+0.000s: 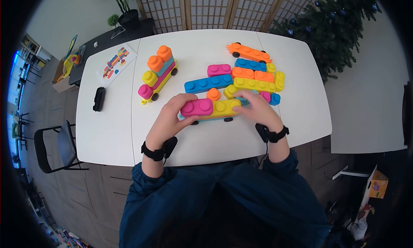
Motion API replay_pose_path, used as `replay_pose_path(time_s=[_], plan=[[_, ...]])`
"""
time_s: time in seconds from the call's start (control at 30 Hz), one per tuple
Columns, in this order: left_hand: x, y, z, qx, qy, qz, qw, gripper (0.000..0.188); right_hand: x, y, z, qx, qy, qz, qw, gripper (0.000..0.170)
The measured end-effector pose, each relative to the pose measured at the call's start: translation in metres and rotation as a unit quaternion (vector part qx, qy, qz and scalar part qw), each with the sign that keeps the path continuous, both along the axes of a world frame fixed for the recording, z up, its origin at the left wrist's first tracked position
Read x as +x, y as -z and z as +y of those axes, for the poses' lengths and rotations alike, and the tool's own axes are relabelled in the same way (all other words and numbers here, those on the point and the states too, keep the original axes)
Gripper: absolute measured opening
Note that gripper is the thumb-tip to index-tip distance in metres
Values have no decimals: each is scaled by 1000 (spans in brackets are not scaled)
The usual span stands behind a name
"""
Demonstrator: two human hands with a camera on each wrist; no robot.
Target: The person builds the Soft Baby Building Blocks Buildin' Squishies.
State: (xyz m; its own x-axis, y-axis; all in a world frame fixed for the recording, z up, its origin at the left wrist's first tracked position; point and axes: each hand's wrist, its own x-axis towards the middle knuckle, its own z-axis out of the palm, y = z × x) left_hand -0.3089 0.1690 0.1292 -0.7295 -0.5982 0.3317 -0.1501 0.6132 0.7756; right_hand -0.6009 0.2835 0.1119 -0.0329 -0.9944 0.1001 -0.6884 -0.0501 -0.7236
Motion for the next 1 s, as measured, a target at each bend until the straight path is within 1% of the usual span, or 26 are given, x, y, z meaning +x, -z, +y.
replay_pose_path(time_s=[0.03,0.07,0.1,0.13,0.17,0.23,0.27,0.33,0.37,0.43,0.47,0.53,0.57,0.63,0.67,0.7,0.73,0.77,0.83,0.87,0.93,0.97,1.0], plan=[[0,1,0,0,0,0,1000,46,-5,-5,-8,9,-11,31,999,39],[0,2,0,18,-5,-22,1000,47,-10,-6,-17,9,-11,31,999,39],[0,3,-1,37,-11,-44,998,47,-16,-8,-28,-15,-5,62,998,38],[0,4,-1,36,-11,-44,998,47,-22,-9,-39,-40,0,93,995,37],[1,5,-2,37,-10,-39,998,47,-29,-8,-53,-40,1,94,995,37],[1,5,-2,39,-11,-35,999,46,-41,-2,-82,-52,-4,185,981,35],[1,4,-1,46,-12,-37,998,46,-44,4,-96,-52,-5,185,981,35],[1,4,-2,51,-14,-38,998,46,-45,18,-118,-74,11,263,962,31],[2,7,-2,48,-13,-33,998,46,-44,24,-124,-75,11,263,962,31],[3,8,-2,46,-14,-27,998,45,-39,31,-134,-52,24,335,940,30],[3,7,-2,52,-13,-24,998,45,-38,35,-138,-53,23,335,941,30],[3,7,-2,59,-12,-21,998,45,-35,37,-143,3,23,350,936,29],[2,8,-2,57,-13,-20,998,45,-36,38,-143,3,22,351,936,29],[3,9,-3,55,-14,-19,998,45,-36,31,-138,-40,19,281,959,28],[4,9,-3,54,-14,-17,998,45,-36,27,-136,-40,19,281,959,28],[4,9,-4,53,-14,-14,998,45,-36,20,-131,-29,43,190,980,28],[4,9,-4,53,-14,-13,998,45,-36,15,-126,-16,67,97,993,28],[4,9,-4,52,-14,-11,998,45,-38,13,-118,-15,67,99,993,28],[5,7,-4,51,-15,-7,999,45,-38,8,-98,-97,39,-53,993,30],[5,6,-4,55,-19,-12,998,45,-35,3,-84,-96,39,-52,993,30],[5,7,-3,60,-24,-14,998,45,-25,-12,-53,-42,29,-135,990,28],[5,8,-3,55,-28,-13,998,45,-21,-14,-41,-41,29,-134,990,28],[4,9,-3,51,-32,-11,998,45,-17,-15,-31,-33,9,-150,988,27]])
